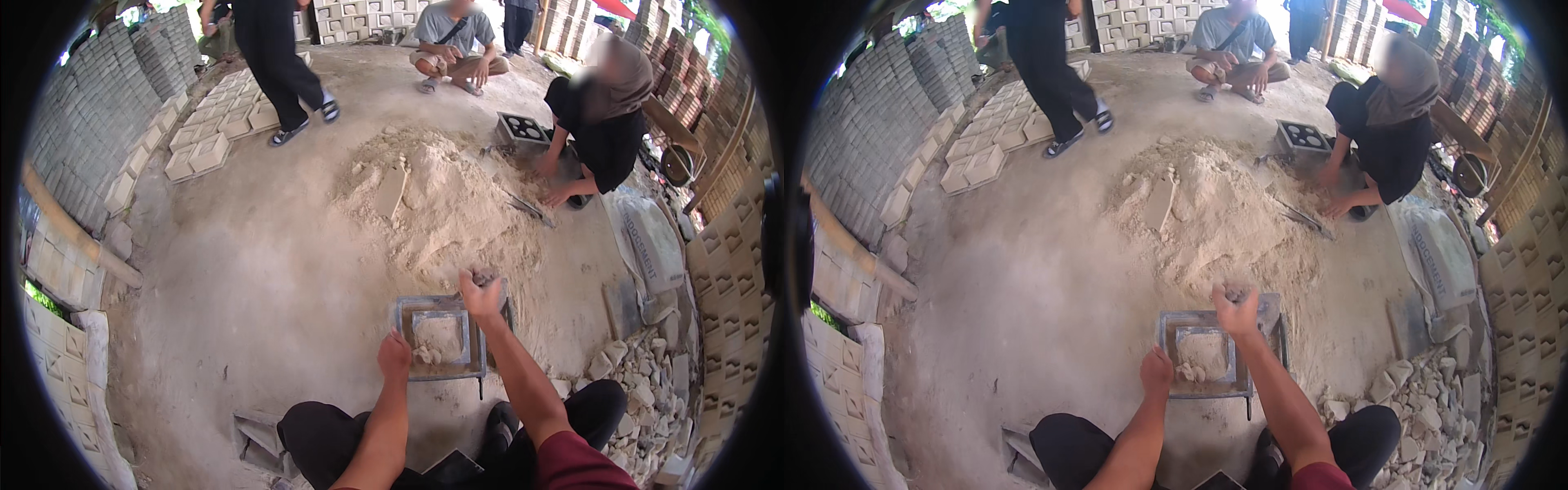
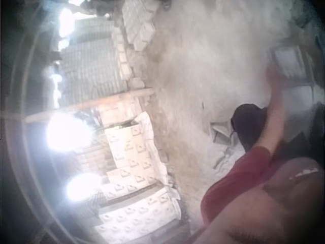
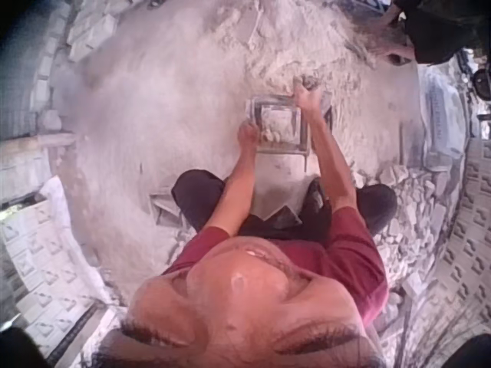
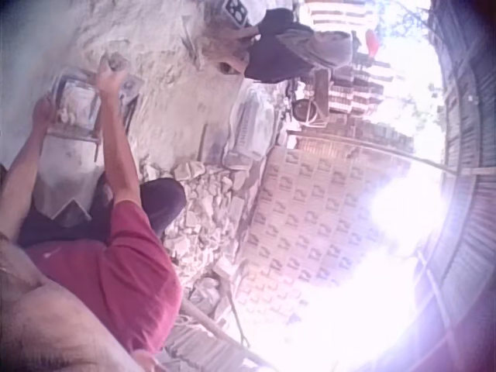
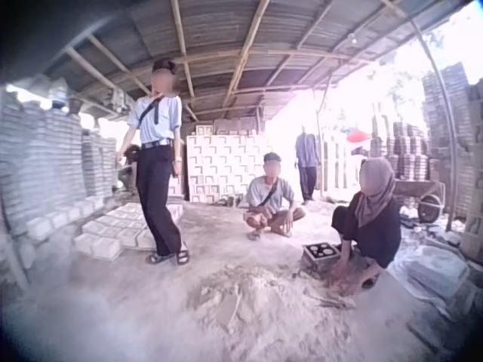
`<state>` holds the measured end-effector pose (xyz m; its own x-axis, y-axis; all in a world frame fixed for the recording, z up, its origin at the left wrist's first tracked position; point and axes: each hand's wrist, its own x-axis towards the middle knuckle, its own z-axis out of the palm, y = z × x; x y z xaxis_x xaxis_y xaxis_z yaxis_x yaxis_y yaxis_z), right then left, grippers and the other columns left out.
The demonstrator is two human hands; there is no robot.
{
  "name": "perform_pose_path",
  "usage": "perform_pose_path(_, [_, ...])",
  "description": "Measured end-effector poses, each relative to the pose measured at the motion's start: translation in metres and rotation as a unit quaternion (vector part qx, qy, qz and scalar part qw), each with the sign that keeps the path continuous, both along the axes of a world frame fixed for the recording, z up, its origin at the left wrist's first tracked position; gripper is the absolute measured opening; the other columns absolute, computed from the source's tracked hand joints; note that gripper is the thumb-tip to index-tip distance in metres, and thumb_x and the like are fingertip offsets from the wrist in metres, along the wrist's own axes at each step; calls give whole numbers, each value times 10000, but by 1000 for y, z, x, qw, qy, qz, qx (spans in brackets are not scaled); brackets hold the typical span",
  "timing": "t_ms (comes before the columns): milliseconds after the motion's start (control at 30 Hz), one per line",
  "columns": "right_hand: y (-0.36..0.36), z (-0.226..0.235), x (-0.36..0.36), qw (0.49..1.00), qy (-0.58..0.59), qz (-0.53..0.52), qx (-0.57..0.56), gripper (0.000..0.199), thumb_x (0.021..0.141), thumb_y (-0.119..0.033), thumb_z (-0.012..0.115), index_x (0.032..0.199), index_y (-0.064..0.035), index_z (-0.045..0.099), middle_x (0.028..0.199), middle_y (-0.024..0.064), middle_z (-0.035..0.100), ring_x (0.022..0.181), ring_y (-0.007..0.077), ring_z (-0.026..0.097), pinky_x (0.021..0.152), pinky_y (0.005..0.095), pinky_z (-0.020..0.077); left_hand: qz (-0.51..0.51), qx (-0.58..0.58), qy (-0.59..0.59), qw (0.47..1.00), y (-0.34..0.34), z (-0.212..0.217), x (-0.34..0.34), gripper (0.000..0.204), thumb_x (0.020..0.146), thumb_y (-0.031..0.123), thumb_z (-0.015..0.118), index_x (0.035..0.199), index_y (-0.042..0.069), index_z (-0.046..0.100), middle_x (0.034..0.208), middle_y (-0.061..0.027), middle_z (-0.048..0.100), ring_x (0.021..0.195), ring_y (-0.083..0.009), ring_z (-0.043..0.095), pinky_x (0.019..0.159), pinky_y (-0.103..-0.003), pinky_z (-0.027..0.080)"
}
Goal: The person fills a metal mold with a sand and cement mixture, packs it down by hand and with a tool, levels the top surface with a trowel, and removes the excess material.
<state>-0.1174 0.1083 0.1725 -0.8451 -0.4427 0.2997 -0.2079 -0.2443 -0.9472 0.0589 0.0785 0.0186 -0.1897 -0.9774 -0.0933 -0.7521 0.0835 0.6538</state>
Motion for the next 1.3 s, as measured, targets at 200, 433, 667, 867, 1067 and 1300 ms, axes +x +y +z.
perform_pose_path(200, [37,-23,-15,998,57,33,25,373,795,10,614,520,-92,383,529,-81,378,505,27,310,432,268,211,-2,1,-14,1000,6,-9,4,508,998,337,315,827,8,662,847,-243,660,795,-441,628,722,-535,499])
perform_pose_path(433, [41,-13,-27,997,-45,69,-9,296,821,-26,616,588,-77,440,555,-64,423,493,42,375,427,262,283,-22,-3,-45,999,-2,-13,7,518,998,348,317,837,-6,660,844,-254,656,804,-454,622,737,-536,495])
perform_pose_path(667, [38,4,-23,995,-21,89,47,306,817,-33,582,548,-88,447,548,-59,435,493,43,364,430,263,265,-22,6,-26,999,-2,-1,-3,559,1003,363,281,882,-29,661,887,-266,659,857,-464,619,762,-542,488])
perform_pose_path(867, [25,14,-15,995,-24,77,50,342,762,-28,592,505,-110,383,520,-76,382,491,31,307,430,273,215,5,52,-29,998,-1,8,2,617,1003,388,256,871,-52,667,877,-288,651,869,-487,606,789,-556,471])
perform_pose_path(1067, [8,16,3,992,-34,91,82,340,766,-26,592,518,-96,371,521,-76,357,509,34,298,442,266,217,-1,17,3,1000,-5,4,2,597,1002,391,271,883,-38,669,883,-284,652,874,-484,606,788,-554,471])
perform_pose_path(1300, [-14,26,20,985,-56,149,69,337,758,-26,605,519,-87,376,540,-63,392,526,29,299,446,260,229,1,50,-37,998,2,8,6,534,1004,342,285,903,-18,666,887,-250,661,847,-457,617,762,-534,486])
